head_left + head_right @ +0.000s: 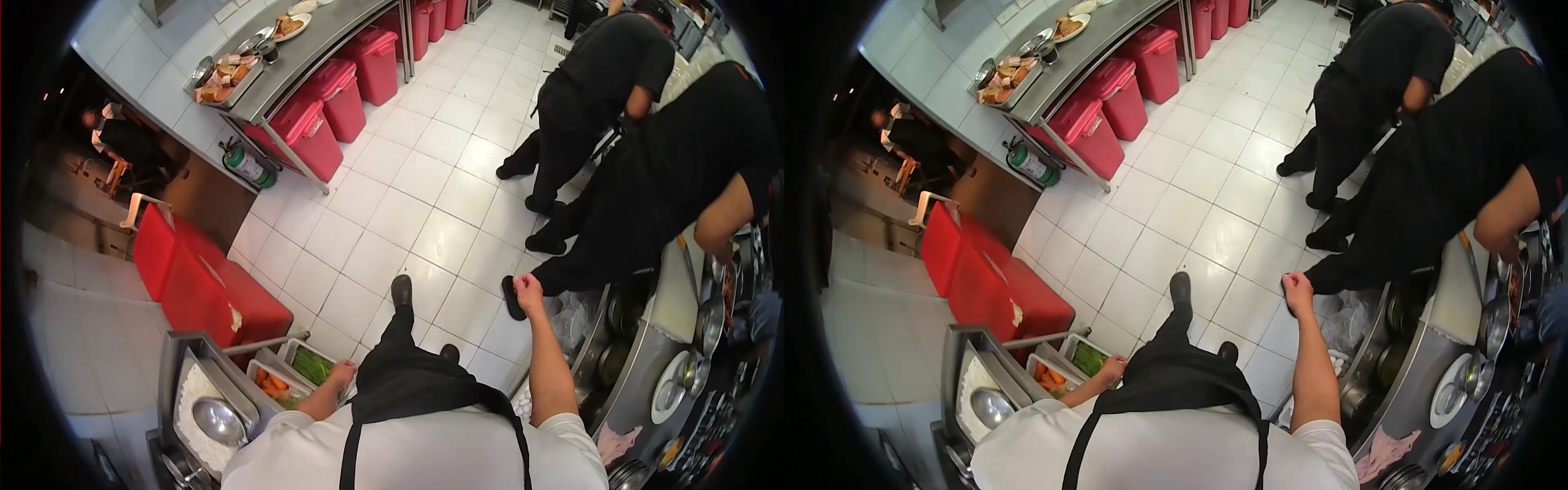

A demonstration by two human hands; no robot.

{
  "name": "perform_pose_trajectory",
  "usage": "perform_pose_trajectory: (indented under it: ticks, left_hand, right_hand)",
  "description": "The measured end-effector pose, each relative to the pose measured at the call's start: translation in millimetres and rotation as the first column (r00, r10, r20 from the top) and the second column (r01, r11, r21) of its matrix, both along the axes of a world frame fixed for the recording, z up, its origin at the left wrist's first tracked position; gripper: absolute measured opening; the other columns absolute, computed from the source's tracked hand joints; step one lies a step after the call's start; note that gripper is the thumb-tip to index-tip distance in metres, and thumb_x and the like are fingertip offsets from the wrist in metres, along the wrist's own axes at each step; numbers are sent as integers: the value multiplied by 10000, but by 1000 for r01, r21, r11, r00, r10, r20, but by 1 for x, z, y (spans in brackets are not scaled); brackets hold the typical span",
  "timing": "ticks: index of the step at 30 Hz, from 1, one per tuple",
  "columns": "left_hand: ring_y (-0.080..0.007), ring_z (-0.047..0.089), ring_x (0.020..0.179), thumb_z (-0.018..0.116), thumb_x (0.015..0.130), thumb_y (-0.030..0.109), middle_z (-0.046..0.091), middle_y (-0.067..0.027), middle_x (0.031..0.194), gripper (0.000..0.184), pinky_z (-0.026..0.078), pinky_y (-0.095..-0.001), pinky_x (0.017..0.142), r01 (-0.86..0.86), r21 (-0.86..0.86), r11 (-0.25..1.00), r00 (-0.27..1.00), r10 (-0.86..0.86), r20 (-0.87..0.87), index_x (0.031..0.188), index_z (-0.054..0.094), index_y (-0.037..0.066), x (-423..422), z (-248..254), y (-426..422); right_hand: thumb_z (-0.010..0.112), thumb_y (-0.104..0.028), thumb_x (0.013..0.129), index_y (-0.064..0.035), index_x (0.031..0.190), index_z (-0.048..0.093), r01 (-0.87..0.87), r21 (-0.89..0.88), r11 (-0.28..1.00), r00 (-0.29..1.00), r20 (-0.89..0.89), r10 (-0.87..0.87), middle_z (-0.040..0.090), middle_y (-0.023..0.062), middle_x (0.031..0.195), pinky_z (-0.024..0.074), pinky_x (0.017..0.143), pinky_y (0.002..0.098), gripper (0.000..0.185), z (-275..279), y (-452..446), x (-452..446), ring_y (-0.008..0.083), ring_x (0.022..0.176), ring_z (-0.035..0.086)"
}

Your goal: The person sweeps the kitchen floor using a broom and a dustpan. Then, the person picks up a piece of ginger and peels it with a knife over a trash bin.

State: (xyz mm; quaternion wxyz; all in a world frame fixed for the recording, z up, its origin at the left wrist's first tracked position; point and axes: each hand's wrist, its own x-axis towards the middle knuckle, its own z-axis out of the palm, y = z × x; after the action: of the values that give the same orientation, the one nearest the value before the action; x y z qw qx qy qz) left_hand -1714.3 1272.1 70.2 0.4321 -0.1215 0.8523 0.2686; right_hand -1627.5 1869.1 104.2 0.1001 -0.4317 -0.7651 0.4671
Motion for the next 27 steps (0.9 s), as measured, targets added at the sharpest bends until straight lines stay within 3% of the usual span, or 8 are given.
perform_pose_trajectory:
  ticks: [1, 3, 6, 8, 12, 18, 23, 27]
  left_hand:
    - [-245, 653, 821, 675, 783, 265, 688, -112, 876, 244, 501, -358, 755, -60, 60, 996, 996, 55, 74, 949, 653, 87, -16, -10, 9]
    - [-276, 654, 859, 670, 792, 294, 687, -129, 900, 272, 500, -371, 775, 169, 129, 977, 986, -169, -14, 974, 645, 94, -58, -60, 22]
    - [-316, 645, 916, 641, 813, 321, 681, -150, 940, 281, 499, -395, 807, 391, 89, 916, 919, -384, -85, 988, 638, 102, -148, -55, 61]
    - [-330, 635, 945, 611, 833, 322, 676, -156, 962, 264, 500, -412, 827, 391, 25, 920, 914, -385, -129, 984, 636, 107, -218, -44, 92]
    - [-335, 624, 965, 582, 855, 294, 670, -153, 995, 224, 498, -417, 852, 335, 8, 942, 902, -318, -292, 985, 635, 119, -363, -38, 133]
    - [-313, 636, 951, 605, 839, 251, 680, -147, 968, 226, 506, -374, 843, 212, 98, 972, 908, -159, -388, 1018, 638, 117, -520, 24, 219]
    - [-321, 635, 949, 600, 839, 255, 678, -153, 974, 215, 503, -388, 850, 366, 39, 930, 891, -338, -301, 998, 640, 114, -571, -8, 286]
    - [-345, 630, 955, 609, 836, 260, 675, -165, 978, 195, 498, -425, 859, 621, 85, 779, 776, -597, -203, 966, 649, 120, -586, -49, 313]
  right_hand:
    - [629, -222, 878, -19, 835, 614, -53, 26, 998, 998, 25, 52, 608, 35, 675, 454, 578, 281, 208, 5, -3, -21, 115, 610, 556]
    - [639, -227, 855, -15, 843, 630, -136, 112, 984, 989, 69, 129, 626, 60, 684, 469, 600, 308, 212, 27, -25, -47, 151, 628, 576]
    - [625, -159, 861, -41, 802, 583, -178, 43, 983, 984, -7, 178, 574, 46, 621, 469, 548, 308, 139, -47, -53, -25, 149, 576, 553]
    - [607, -360, 836, -39, 785, 615, -202, -21, 979, 913, 359, 196, 634, 167, 707, 478, 611, 434, 325, -73, -85, 18, 330, 682, 623]
    - [613, -355, 841, -38, 780, 614, -41, -307, 951, 779, 586, 222, 637, 154, 712, 482, 595, 409, 323, -56, -117, 28, 300, 661, 622]
    - [624, -348, 850, -36, 771, 613, 197, -353, 915, 838, 545, 30, 641, 134, 718, 489, 571, 373, 322, -57, -106, -41, 254, 630, 621]
    - [632, -342, 857, -35, 764, 612, 240, -377, 894, 903, 426, -63, 645, 118, 724, 494, 551, 343, 322, -132, -82, -96, 216, 603, 621]
    - [650, -283, 859, -41, 762, 580, 404, -618, 674, 914, 237, -330, 613, 74, 683, 478, 508, 294, 270, -118, -42, -225, 147, 566, 584]
